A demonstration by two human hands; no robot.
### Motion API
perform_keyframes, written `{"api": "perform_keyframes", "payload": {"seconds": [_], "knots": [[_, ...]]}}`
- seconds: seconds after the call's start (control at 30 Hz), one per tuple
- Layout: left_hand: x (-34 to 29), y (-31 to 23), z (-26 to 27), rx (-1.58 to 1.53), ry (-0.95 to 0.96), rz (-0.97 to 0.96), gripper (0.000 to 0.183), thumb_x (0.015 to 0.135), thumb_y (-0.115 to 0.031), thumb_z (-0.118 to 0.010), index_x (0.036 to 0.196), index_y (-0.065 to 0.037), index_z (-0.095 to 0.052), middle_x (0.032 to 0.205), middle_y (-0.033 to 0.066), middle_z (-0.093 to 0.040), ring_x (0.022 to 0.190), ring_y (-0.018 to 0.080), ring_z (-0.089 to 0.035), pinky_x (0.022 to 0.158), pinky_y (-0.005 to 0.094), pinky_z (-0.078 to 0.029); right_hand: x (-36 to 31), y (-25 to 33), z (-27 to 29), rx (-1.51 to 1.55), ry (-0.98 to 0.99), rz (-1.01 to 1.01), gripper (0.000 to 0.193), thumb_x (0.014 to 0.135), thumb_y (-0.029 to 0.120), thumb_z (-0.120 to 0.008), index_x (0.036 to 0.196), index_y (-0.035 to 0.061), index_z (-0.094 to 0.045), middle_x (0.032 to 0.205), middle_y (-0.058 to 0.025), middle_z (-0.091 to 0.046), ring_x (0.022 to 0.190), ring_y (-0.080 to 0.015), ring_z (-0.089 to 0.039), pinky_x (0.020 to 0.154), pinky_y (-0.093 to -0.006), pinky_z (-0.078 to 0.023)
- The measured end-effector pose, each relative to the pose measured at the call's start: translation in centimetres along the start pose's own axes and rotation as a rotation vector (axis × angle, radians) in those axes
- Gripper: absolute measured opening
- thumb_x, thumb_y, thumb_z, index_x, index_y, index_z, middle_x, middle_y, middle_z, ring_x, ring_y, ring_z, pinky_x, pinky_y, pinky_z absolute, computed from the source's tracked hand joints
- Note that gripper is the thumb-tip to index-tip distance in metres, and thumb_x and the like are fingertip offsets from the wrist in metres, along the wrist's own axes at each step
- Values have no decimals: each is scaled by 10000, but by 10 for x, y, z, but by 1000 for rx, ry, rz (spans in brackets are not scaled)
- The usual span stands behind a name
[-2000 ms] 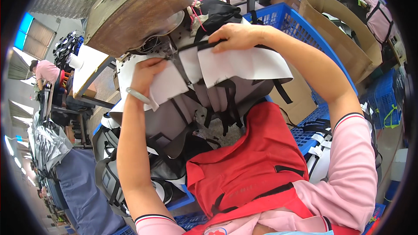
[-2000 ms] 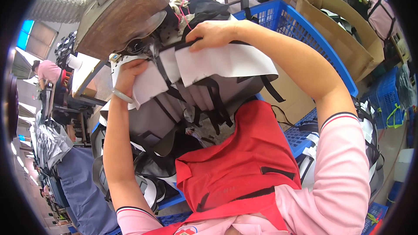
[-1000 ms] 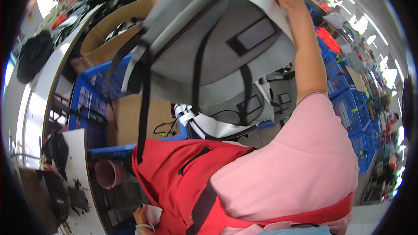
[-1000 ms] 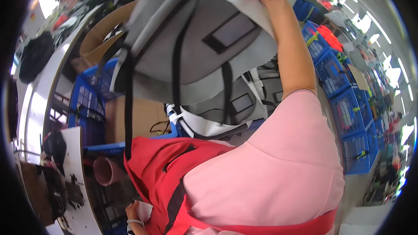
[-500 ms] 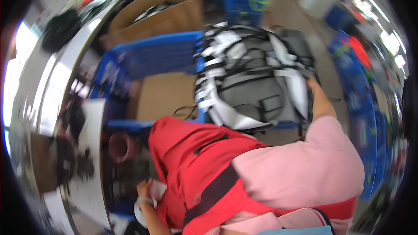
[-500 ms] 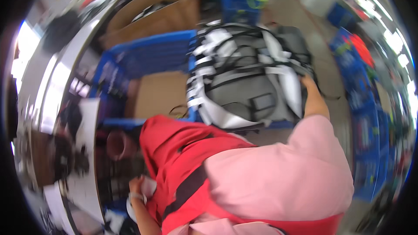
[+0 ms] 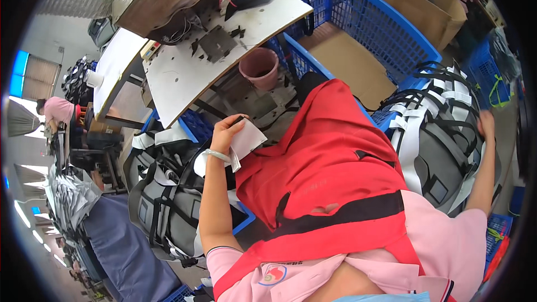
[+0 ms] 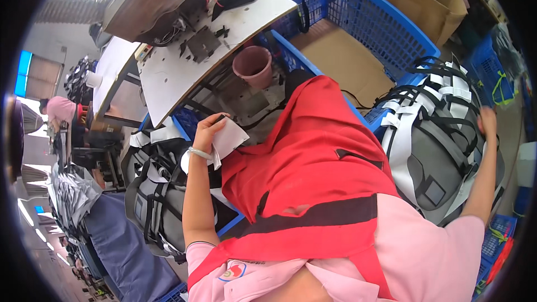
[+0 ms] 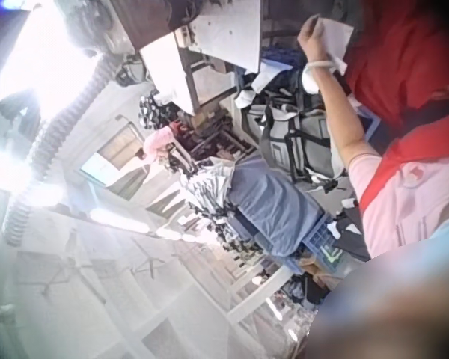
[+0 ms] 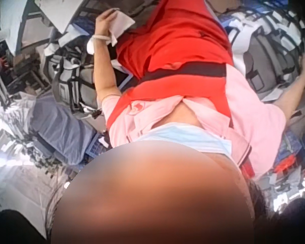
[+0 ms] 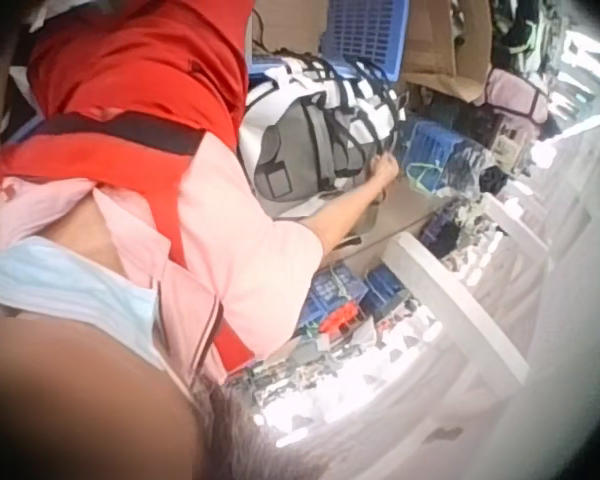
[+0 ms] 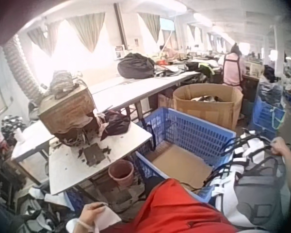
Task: Sew components and straps onto backpacks using an industrial sewing machine.
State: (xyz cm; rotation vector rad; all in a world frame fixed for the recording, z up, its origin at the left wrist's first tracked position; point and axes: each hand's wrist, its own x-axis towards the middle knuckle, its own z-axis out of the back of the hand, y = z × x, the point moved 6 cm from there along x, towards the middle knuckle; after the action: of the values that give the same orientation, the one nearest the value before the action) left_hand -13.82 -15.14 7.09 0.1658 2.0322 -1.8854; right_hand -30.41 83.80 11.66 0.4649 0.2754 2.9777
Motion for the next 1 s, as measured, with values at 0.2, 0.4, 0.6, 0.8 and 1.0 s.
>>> {"api": "perform_keyframes", "payload": {"seconds": [0.2,0.4,0.6,0.8,1.0], "knots": [[-2,36,5,36,-96,21,243,821,-60,-717,1054,5,-697,927,10,-683,803,93,-610,744,243,-489,52,474,-99,593,282,553,269,879,145,-612,1121,38,-658,1016,-88,-681,973,-193,-641,862,-310,-499],[-17,101,-13,-50,-204,77,254,810,-59,-732,1051,12,-694,927,9,-685,816,89,-610,743,234,-488,29,763,-118,600,212,1003,277,870,133,-581,1133,67,-635,1149,-147,-616,1117,-315,-556,986,-408,-433],[-51,131,-14,-312,-328,118,216,821,-60,-721,1027,0,-704,899,10,-687,779,87,-614,712,221,-482,107,844,-181,338,83,692,314,917,249,-500,1181,138,-628,1234,-142,-583,1208,-305,-510,1024,-426,-385],[-48,126,-17,-366,-328,162,194,829,-40,-707,1018,6,-697,903,22,-694,784,91,-626,730,216,-485,145,890,-211,447,97,674,339,923,249,-507,1225,101,-559,1259,-156,-561,1198,-325,-500,1009,-436,-378],[-33,122,-22,-317,-296,196,181,828,-43,-709,1003,3,-700,890,19,-691,755,87,-616,699,214,-480,134,887,-191,533,-99,647,298,888,221,-574,1133,52,-579,1044,-179,-649,1055,-349,-563,904,-445,-430]]}}
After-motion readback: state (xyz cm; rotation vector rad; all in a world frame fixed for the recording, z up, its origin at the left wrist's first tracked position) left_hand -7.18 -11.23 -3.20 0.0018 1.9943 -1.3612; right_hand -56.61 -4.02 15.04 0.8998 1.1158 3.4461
